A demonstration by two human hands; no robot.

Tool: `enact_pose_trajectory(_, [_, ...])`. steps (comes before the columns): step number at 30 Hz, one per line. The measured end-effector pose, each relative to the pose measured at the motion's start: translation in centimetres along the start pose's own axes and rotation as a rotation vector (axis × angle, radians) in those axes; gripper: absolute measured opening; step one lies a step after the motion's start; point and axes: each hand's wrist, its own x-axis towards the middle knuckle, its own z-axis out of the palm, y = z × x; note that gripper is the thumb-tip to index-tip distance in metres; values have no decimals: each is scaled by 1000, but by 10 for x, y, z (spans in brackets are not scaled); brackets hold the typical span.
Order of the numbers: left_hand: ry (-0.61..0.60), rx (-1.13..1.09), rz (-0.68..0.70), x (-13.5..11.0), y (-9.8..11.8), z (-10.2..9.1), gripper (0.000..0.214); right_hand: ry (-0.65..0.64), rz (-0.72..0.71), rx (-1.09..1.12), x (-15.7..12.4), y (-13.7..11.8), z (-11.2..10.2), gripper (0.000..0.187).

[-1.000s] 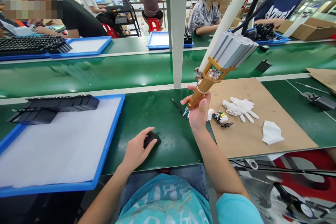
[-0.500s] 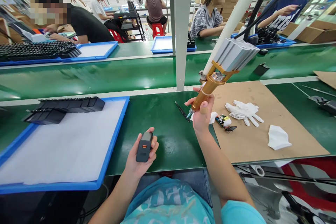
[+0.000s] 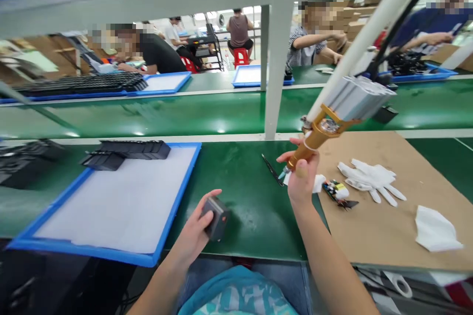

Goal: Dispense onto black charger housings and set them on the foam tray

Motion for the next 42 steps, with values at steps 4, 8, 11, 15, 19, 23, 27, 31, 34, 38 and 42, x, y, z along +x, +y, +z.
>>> enact_pose_trajectory(4, [215, 536, 196, -11, 28, -47, 60, 17, 43, 46, 0, -3, 1, 38])
enact_pose_trajectory(8, [568, 1111, 430, 16, 73, -131, 61, 26, 64, 47, 1, -4, 1, 42])
enact_pose_trajectory(11, [772, 1634, 388, 46, 109, -206, 60, 35, 62, 26, 0, -4, 2, 41])
enact_pose_trajectory(15, [848, 2020, 218, 73, 140, -274, 59, 16, 74, -14, 0, -4, 3, 46])
enact_pose_trajectory(19, [948, 2007, 233, 85, 138, -296, 59, 21, 111, -17, 2, -1, 1, 53])
enact_pose_trajectory(23, [1088, 1919, 300, 88, 127, -303, 70, 77, 144, -33, 5, 2, -2, 58])
enact_pose_trajectory(27, [1139, 1846, 344, 86, 126, -310, 74, 87, 142, -56, 6, 3, -2, 54])
enact_pose_trajectory(31, [1193, 1810, 306, 84, 127, -312, 72, 87, 150, -99, 5, 4, -1, 55])
enact_pose_trajectory(34, [1233, 1763, 285, 86, 127, -309, 75, 85, 141, -78, 4, 3, 0, 54])
enact_pose_trajectory(38, [1319, 1645, 258, 82, 133, -309, 76, 86, 127, -61, 3, 3, 0, 51])
enact_pose_trajectory(42, [1212, 1504, -90, 72, 142, -325, 59, 106, 154, -74, 4, 4, -1, 51])
